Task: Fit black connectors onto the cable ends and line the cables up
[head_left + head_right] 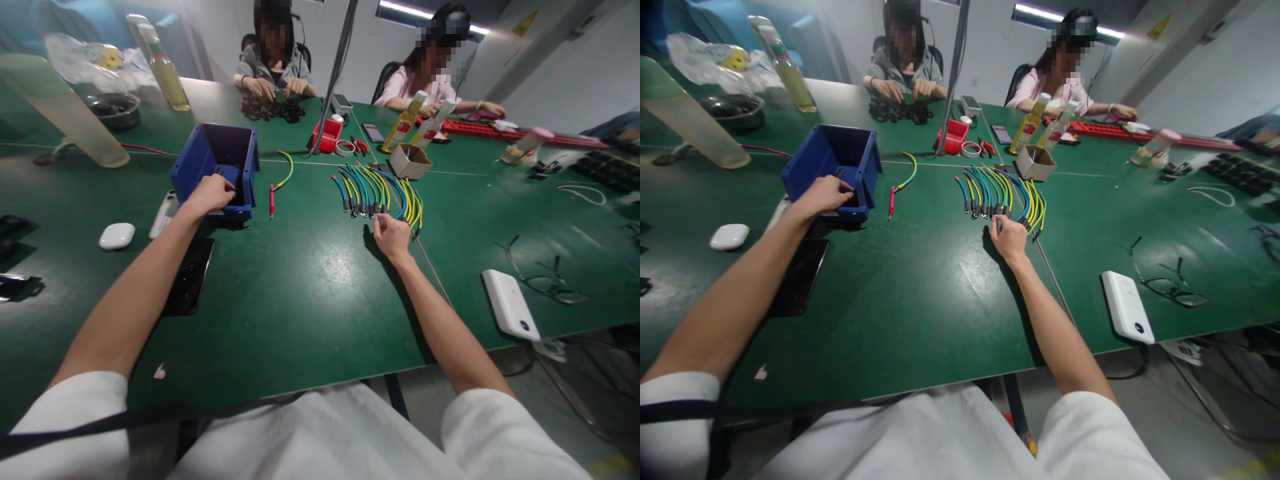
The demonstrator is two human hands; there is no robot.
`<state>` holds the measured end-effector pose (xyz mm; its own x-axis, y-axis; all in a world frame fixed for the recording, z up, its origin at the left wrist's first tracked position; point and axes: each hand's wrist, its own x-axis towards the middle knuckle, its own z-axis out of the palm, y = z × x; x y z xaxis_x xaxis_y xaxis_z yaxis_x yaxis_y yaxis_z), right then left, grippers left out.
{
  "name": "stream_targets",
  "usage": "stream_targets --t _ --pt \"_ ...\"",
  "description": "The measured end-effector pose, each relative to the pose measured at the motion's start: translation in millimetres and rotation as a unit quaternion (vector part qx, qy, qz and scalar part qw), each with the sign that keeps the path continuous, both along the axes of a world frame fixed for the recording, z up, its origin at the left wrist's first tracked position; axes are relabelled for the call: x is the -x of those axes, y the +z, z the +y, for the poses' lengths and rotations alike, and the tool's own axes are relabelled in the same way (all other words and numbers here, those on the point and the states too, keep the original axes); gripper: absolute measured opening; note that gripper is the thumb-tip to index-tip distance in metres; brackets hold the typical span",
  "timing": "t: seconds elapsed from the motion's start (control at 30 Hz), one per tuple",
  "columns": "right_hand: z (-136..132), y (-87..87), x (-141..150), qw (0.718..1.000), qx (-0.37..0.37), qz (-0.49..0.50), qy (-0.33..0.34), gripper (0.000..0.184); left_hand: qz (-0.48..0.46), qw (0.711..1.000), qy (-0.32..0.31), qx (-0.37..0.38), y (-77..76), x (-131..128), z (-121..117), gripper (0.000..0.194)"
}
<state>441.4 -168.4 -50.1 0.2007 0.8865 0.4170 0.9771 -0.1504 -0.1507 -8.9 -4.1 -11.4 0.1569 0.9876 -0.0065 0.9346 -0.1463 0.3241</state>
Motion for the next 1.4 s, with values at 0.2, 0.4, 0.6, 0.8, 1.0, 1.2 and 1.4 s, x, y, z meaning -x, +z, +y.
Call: stream_targets --t 0.2,0.4,0.6,0.8,1.0,1.2,1.4 --pt "13.3 -0.5 44.3 0.994 -0.015 0.084 0.068 0.038 -0.013 1.0 -0.005 0.001 3.6 -1.1 -6.2 0.028" --pt "53.2 5.8 99.1 0.977 0.006 0.186 0.105 0.036 -0.026 1.0 -0.01 0.004 7.8 -1.4 -11.0 0.026" --pt "105.8 20.6 146.4 0.935 0.072 0.336 0.093 0.026 -0.01 1.0 -0.015 0.0 7.2 -0.7 -9.3 0.027" --pt "144.0 32.5 177.8 0.903 0.15 0.393 0.088 0.023 0.005 1.0 -0.014 -0.01 2.3 0.2 -4.6 0.029" --pt "163.4 36.8 198.8 0.882 0.183 0.43 0.059 0.021 -0.003 1.0 -0.02 -0.022 -3.8 4.1 -2.4 0.031" --pt "172.4 34.0 206.9 0.874 0.201 0.44 0.047 0.028 -0.023 0.999 -0.029 -0.021 -3.9 4.7 -3.7 0.03" --pt "180.2 39.9 213.5 0.862 0.23 0.449 0.05 0.026 -0.01 0.999 -0.008 -0.033 1.6 0.1 -8.5 0.027"
